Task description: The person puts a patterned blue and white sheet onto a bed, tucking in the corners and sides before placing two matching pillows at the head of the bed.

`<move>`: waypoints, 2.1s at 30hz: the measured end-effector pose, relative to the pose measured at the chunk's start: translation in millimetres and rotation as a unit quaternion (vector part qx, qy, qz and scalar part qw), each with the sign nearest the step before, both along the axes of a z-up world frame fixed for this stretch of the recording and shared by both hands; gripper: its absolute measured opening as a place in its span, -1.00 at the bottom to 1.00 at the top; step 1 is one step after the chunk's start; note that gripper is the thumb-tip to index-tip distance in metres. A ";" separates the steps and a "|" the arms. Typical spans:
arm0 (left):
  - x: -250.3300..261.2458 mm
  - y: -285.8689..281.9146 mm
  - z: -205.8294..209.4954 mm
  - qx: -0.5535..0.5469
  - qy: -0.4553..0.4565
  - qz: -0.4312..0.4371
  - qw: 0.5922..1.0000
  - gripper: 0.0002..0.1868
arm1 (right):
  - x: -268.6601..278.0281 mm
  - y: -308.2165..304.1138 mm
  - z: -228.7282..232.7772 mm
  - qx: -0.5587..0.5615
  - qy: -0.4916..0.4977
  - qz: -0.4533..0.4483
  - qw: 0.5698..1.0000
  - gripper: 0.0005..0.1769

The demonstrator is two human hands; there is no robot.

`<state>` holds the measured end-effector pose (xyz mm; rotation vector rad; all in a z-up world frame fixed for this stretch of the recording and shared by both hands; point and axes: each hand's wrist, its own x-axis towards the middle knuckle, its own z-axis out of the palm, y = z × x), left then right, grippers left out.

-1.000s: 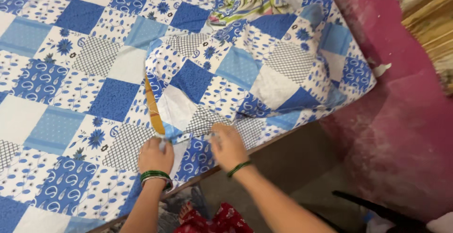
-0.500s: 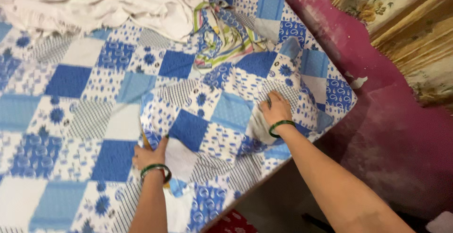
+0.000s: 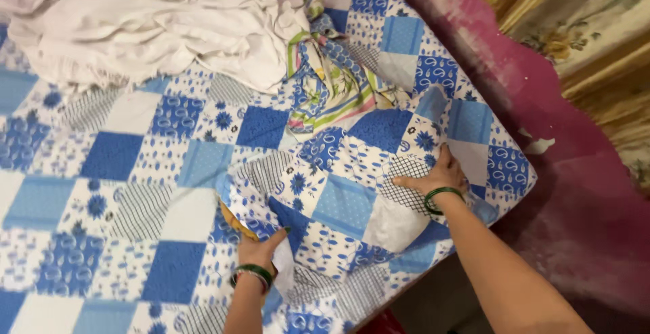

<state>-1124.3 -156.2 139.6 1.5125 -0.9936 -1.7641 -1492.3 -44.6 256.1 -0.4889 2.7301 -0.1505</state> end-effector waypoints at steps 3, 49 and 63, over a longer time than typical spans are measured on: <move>-7.9 12.4 0.4 0.001 0.068 0.056 0.996 -0.40 | -45.3 15.5 -27.6 -0.163 -0.093 0.085 0.979 0.73; 563.9 298.0 212.9 -0.162 0.059 0.392 0.904 -0.60 | 652.1 27.7 100.8 -0.372 -0.240 0.405 0.800 -0.40; 862.4 245.5 203.9 -0.071 -0.107 0.397 0.909 -0.58 | 987.0 -44.1 43.1 -0.327 -0.297 0.456 0.773 -0.37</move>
